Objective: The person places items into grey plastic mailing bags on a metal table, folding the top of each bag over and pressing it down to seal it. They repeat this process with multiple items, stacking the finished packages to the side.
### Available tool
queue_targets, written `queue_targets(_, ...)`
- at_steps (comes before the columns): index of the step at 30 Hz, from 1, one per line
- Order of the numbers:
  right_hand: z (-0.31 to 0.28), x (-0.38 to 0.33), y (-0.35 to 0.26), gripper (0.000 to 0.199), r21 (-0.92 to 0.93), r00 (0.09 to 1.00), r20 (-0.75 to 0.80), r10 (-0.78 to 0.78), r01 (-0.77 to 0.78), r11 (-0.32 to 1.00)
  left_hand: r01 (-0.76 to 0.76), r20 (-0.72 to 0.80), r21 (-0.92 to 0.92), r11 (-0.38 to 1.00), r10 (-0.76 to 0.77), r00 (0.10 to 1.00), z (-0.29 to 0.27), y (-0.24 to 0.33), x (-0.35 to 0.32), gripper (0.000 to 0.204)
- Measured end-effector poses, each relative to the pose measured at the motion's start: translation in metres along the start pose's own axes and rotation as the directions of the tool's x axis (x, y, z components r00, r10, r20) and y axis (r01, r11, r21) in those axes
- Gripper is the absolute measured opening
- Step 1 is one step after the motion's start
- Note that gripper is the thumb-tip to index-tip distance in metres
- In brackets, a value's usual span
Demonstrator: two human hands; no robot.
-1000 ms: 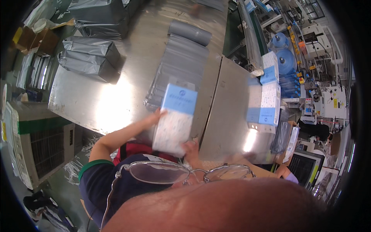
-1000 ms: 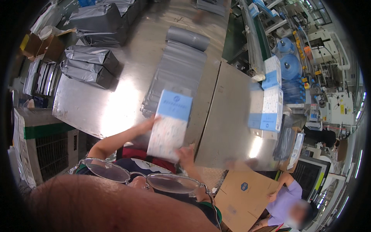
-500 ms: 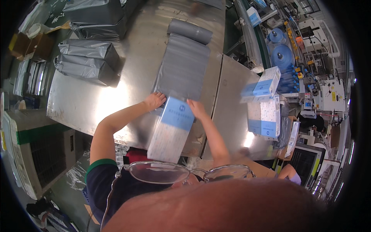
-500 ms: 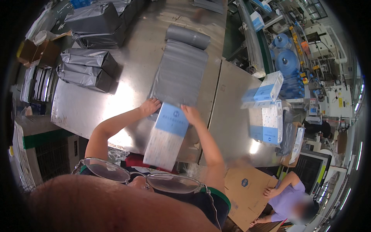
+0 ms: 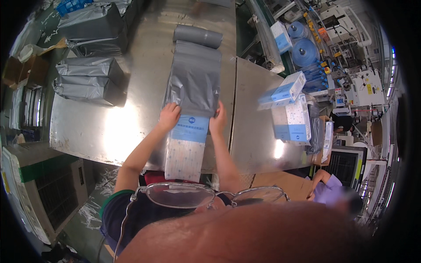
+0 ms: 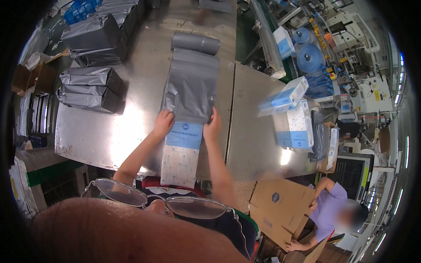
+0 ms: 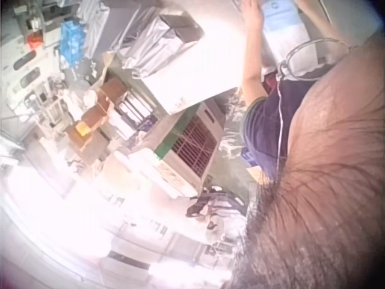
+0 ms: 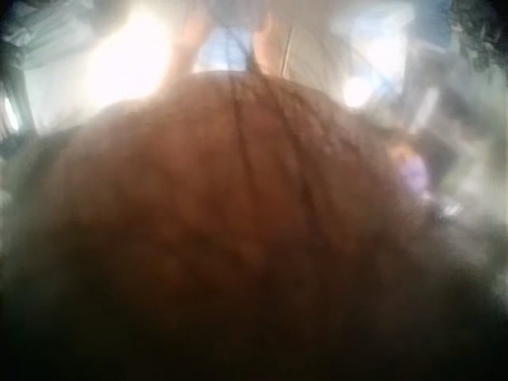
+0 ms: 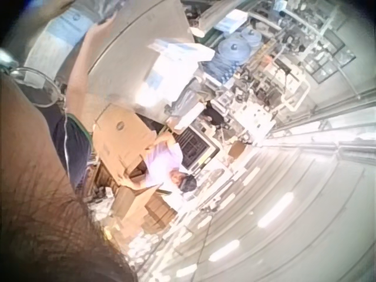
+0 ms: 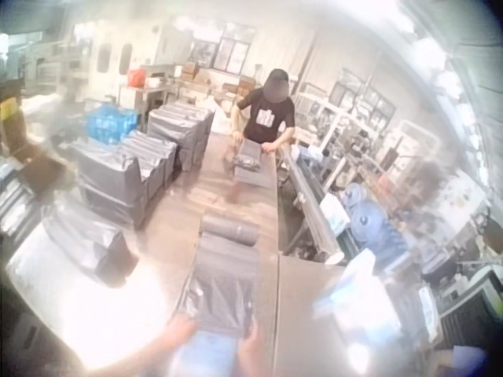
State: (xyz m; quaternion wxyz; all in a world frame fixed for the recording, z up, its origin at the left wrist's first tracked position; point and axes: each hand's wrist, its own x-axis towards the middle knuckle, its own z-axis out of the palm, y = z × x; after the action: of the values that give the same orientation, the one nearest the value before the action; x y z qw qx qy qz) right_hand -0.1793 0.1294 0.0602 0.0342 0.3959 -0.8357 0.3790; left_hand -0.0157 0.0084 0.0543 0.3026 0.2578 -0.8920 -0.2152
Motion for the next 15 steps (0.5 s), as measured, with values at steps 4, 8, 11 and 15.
queue_targets(4,0.029,-0.030,0.030,0.028,0.228,0.863,0.064,0.502,-0.502,0.834,0.503,-0.063,-0.580,0.641,-0.650,0.757,0.023,-0.002,-0.023,0.009)
queue_targets(8,0.007,-0.013,0.030,0.022,-0.323,0.796,0.540,0.273,-0.103,0.941,0.493,0.272,0.163,0.855,-0.519,0.810,0.018,-0.015,-0.025,0.018)
queue_targets(11,-0.013,-0.055,0.035,0.023,-0.253,0.644,0.719,0.260,-0.105,0.962,0.178,0.690,0.306,0.935,-0.347,0.636,-0.015,-0.008,-0.066,0.016)
queue_targets(15,-0.023,-0.187,0.080,0.021,0.027,0.767,0.625,-0.146,0.165,0.986,-0.149,0.781,0.018,0.989,0.079,0.620,-0.060,0.007,-0.116,0.012)
